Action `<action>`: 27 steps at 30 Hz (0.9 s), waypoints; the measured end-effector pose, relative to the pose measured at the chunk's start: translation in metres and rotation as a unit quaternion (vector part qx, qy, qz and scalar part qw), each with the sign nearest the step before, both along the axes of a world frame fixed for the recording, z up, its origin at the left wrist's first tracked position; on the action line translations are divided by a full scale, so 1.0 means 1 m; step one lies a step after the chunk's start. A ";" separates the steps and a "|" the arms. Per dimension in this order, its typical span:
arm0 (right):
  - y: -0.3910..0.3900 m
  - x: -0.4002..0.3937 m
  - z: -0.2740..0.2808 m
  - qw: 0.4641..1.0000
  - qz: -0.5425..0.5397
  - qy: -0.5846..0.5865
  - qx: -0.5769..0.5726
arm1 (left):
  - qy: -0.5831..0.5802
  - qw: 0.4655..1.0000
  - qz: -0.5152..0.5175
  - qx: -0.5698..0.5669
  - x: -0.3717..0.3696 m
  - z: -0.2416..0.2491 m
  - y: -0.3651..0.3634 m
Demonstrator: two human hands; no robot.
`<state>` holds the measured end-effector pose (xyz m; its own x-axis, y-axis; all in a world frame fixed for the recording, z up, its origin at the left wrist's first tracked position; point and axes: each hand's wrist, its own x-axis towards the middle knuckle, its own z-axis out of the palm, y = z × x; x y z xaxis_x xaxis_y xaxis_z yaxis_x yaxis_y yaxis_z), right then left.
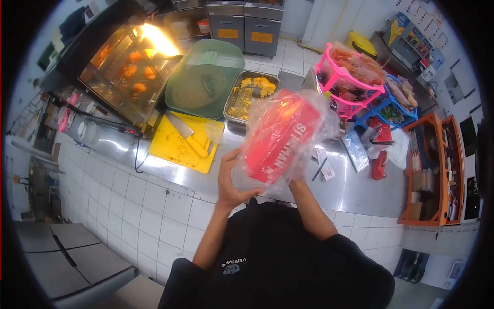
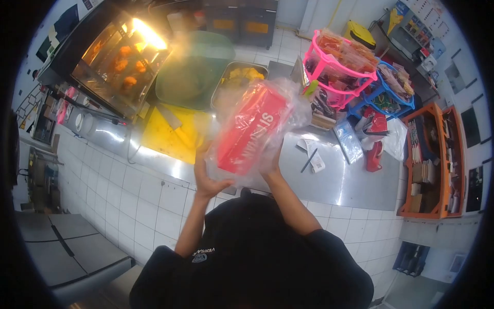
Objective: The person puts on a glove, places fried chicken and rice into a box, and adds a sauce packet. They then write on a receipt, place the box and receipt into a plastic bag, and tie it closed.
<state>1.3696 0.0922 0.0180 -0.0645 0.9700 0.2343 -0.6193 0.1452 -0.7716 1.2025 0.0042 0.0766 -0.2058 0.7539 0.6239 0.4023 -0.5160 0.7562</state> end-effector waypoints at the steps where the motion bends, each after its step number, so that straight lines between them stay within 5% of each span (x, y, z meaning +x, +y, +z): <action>1: 0.005 0.004 0.008 0.999 0.000 -0.032 0.008 | -0.036 0.999 0.019 0.005 0.010 -0.019 0.003; 4: 0.024 0.005 0.028 0.995 -0.078 0.012 -0.061 | 0.019 1.000 0.016 -0.015 0.033 -0.081 -0.002; 8: 0.035 0.015 0.055 0.990 0.026 0.136 -0.018 | -0.018 0.990 -0.029 -0.136 0.064 -0.075 -0.009; 9: 0.034 0.012 0.062 0.994 0.014 0.108 -0.009 | -0.044 0.996 0.076 -0.008 0.060 -0.050 0.006; 10: 0.027 0.012 0.068 0.997 -0.003 0.080 -0.005 | -0.070 0.992 0.106 -0.004 0.051 -0.041 0.019; 14: 0.018 0.010 0.063 0.997 -0.055 0.034 0.033 | 0.102 0.978 0.111 0.141 0.021 0.004 0.055; 17: 0.021 0.014 0.087 0.979 -0.120 -0.119 0.112 | 0.075 0.997 0.024 0.004 0.017 -0.016 0.053; 20: 0.031 0.025 0.103 0.984 -0.012 0.159 -0.077 | 0.175 0.972 -0.096 -0.124 0.048 -0.085 0.044; 22: 0.040 0.028 0.069 0.983 -0.097 0.129 -0.087 | 0.306 0.893 -0.210 -0.254 0.084 -0.058 0.013; 25: 0.037 0.030 0.063 0.969 -0.198 -0.146 -0.031 | 0.169 0.977 -0.128 -0.023 0.076 -0.010 0.005; 27: 0.036 0.030 0.047 0.928 -0.234 -0.288 -0.033 | -0.041 0.999 -0.035 -0.010 0.069 0.035 0.013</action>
